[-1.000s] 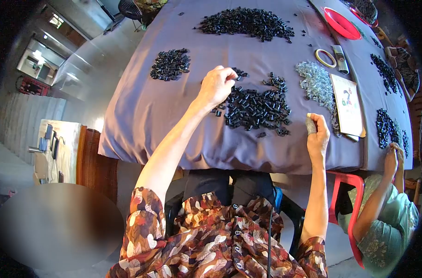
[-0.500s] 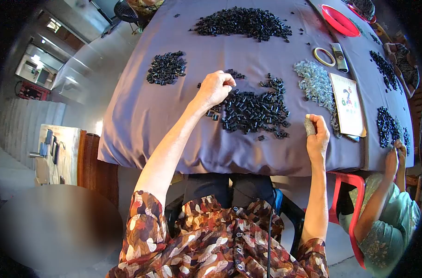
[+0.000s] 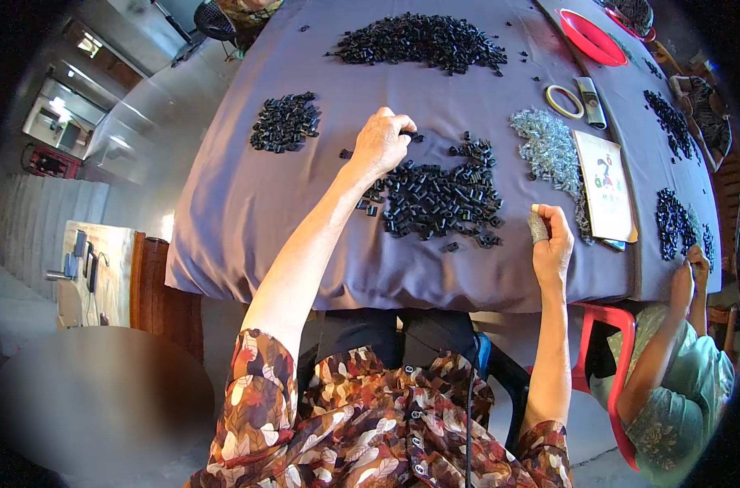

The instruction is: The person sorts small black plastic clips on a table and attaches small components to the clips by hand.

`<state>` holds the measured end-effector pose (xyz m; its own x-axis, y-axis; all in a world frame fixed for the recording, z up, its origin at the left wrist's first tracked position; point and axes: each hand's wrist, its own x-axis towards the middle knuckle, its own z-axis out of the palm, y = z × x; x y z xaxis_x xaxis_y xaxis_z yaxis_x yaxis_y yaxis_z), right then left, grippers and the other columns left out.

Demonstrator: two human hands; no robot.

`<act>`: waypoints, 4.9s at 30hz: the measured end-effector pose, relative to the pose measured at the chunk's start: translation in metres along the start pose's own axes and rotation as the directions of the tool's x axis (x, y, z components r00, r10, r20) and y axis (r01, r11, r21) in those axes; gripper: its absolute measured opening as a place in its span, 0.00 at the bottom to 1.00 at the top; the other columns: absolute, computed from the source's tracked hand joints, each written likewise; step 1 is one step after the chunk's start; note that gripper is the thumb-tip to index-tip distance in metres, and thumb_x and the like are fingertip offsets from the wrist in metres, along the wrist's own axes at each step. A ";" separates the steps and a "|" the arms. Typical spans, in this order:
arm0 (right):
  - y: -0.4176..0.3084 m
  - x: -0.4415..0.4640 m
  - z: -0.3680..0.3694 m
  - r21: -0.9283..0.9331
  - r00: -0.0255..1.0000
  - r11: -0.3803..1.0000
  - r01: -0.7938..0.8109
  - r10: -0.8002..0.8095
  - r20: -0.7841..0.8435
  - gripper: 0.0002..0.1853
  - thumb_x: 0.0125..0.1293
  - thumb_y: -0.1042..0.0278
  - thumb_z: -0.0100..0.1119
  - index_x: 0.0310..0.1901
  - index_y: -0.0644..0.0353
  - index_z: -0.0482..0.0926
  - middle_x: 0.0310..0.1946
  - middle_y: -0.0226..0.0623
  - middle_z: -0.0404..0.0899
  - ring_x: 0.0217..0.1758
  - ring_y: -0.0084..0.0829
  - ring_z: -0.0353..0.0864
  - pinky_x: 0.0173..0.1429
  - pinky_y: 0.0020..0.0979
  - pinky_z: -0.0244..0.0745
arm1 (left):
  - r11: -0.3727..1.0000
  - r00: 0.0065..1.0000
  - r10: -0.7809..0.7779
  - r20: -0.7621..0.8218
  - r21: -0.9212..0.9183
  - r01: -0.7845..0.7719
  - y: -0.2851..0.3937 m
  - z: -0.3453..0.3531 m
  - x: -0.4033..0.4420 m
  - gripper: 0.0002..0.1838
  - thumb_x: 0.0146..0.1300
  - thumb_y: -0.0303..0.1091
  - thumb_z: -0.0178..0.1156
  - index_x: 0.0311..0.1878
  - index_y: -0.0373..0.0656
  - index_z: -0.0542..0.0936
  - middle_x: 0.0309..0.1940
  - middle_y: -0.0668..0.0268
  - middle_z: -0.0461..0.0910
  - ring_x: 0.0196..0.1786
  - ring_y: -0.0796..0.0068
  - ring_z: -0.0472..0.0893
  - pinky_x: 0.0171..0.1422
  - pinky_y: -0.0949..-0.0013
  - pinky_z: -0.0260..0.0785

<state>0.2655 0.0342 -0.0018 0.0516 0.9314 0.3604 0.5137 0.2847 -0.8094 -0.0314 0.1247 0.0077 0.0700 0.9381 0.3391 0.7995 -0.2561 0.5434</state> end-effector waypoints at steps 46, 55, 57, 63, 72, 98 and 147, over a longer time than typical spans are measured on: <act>0.000 0.001 0.001 -0.001 1.000 1.000 -0.016 0.016 -0.001 0.09 0.52 0.87 0.51 0.35 0.64 0.73 0.28 0.32 0.72 0.31 0.21 0.71 0.40 0.21 0.68 | 0.955 0.952 0.294 0.087 0.019 -0.297 0.064 0.045 0.005 0.06 0.51 0.27 0.56 0.31 0.47 0.80 0.33 0.65 0.73 0.43 0.64 0.72 0.46 0.60 0.63; -0.002 0.000 0.001 0.009 0.999 0.999 -0.040 0.040 -0.008 0.06 0.54 0.84 0.54 0.35 0.64 0.73 0.28 0.31 0.72 0.31 0.21 0.71 0.40 0.21 0.68 | 0.932 0.932 0.361 -0.040 -0.031 -0.362 0.029 0.022 -0.006 0.06 0.46 0.21 0.57 0.29 0.42 0.79 0.29 0.62 0.75 0.38 0.60 0.73 0.45 0.61 0.66; -0.002 0.001 0.001 0.005 0.999 0.999 -0.040 0.040 -0.003 0.06 0.54 0.84 0.54 0.34 0.64 0.73 0.28 0.32 0.73 0.32 0.21 0.71 0.40 0.21 0.68 | 0.953 0.953 0.304 -0.006 0.007 -0.304 0.021 0.011 -0.008 0.06 0.46 0.22 0.58 0.29 0.41 0.78 0.29 0.60 0.75 0.38 0.59 0.74 0.44 0.62 0.67; 0.001 0.001 0.001 -0.013 1.000 1.000 -0.011 0.012 0.005 0.07 0.54 0.84 0.53 0.35 0.64 0.73 0.29 0.32 0.73 0.32 0.21 0.72 0.41 0.21 0.68 | 0.968 0.981 0.164 0.100 -0.209 -0.141 0.007 -0.009 -0.009 0.06 0.50 0.21 0.57 0.33 0.37 0.78 0.28 0.61 0.76 0.32 0.69 0.77 0.39 0.70 0.69; -0.003 0.000 0.001 -0.016 1.000 1.000 -0.018 0.018 0.001 0.08 0.54 0.85 0.53 0.36 0.64 0.73 0.29 0.30 0.74 0.32 0.19 0.71 0.40 0.21 0.68 | 0.977 0.993 -0.107 0.059 -0.179 0.116 -0.019 -0.021 -0.004 0.08 0.46 0.25 0.59 0.32 0.40 0.80 0.30 0.58 0.79 0.33 0.62 0.79 0.40 0.65 0.71; -0.002 0.001 0.001 -0.083 1.000 0.997 -0.003 0.003 -0.004 0.08 0.55 0.83 0.53 0.37 0.63 0.74 0.29 0.31 0.74 0.32 0.20 0.72 0.40 0.22 0.69 | 0.999 0.997 0.031 0.077 0.017 -0.033 -0.021 -0.011 0.015 0.09 0.51 0.28 0.55 0.35 0.44 0.81 0.35 0.56 0.76 0.42 0.56 0.75 0.48 0.59 0.68; 0.007 -0.003 0.002 -0.034 0.997 0.998 -0.045 0.042 -0.070 0.09 0.58 0.82 0.51 0.40 0.62 0.75 0.31 0.29 0.76 0.33 0.20 0.73 0.40 0.22 0.70 | 0.992 0.955 0.074 -0.289 0.118 -0.041 -0.041 -0.037 -0.075 0.06 0.52 0.22 0.56 0.34 0.41 0.74 0.31 0.62 0.70 0.36 0.62 0.74 0.40 0.63 0.67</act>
<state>0.2674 0.0338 -0.0092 0.1328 0.9245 0.3572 0.5400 0.2347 -0.8083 -0.0919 0.0567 -0.0116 -0.0460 0.8092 0.5857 0.8609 -0.2653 0.4342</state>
